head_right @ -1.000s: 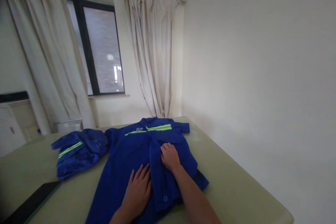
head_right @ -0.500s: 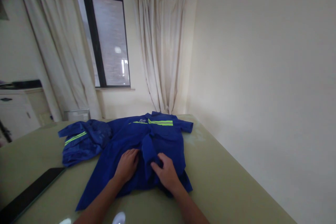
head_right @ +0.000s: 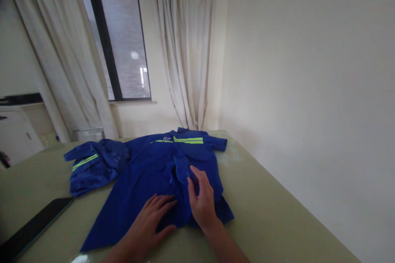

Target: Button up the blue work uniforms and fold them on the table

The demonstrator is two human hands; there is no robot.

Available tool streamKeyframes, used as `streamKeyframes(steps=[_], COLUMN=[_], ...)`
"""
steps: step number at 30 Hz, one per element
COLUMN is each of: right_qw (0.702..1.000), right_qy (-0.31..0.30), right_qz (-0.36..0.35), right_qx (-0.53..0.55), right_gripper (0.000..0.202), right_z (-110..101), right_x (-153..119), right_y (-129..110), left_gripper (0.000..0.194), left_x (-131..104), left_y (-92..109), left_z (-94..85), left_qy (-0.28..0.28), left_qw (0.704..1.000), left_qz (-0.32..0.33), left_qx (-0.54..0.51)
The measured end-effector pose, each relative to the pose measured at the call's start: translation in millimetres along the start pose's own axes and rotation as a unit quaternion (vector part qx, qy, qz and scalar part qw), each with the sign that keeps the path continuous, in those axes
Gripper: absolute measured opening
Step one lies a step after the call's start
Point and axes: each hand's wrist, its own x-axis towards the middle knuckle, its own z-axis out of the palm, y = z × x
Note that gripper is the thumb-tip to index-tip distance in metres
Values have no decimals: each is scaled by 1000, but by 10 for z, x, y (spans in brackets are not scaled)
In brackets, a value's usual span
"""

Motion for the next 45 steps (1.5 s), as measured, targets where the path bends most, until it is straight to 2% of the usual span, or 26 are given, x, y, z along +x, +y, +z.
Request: streamKeyframes(steps=[3,5,8,10,12,14,18,22,29,35,42,45], right_qw=[991,986,985,985,984,980,973,970,960,950,947,947], right_qy=[-128,-165,-167,-143,-118,-110,-135,-186,-266,-305,-319,-318], right_qz=[-32,-3,47,86,130,161,165,130,80,57,42,43], right_qx=[1,1,20,33,39,49,84,89,39,3,15,23], right_gripper=[33,32,29,29,30,30,18,12,32,38,40,39], right_z=[77,110,139,154,176,209,287,321,305,289,286,290], right_x=[-98,-139,-143,-122,-104,-98,-124,-155,-192,-206,-200,-208], right_y=[-54,-58,-48,-46,-54,-70,-106,-138,-131,-94,-106,-84], left_gripper=[28,25,35,44,49,46,32,27,27,23,20,17], left_x=[11,61,110,114,107,99,86,74,19,-22,-19,-17], left_y=[100,128,88,11,-78,-145,-149,-77,-98,-174,-112,-104], left_z=[26,29,29,24,10,-19,-99,-140,-121,-32,-6,22], left_qy=[-22,-13,36,94,162,194,120,117,109,121,136,139], left_qw=[1000,999,985,961,934,922,939,958,990,990,989,988], left_qz=[3,-17,-85,-151,-202,-215,-165,-101,-23,-23,-10,-24], left_qx=[-15,-43,-144,-213,-244,-255,-277,-243,-90,-75,-58,-64])
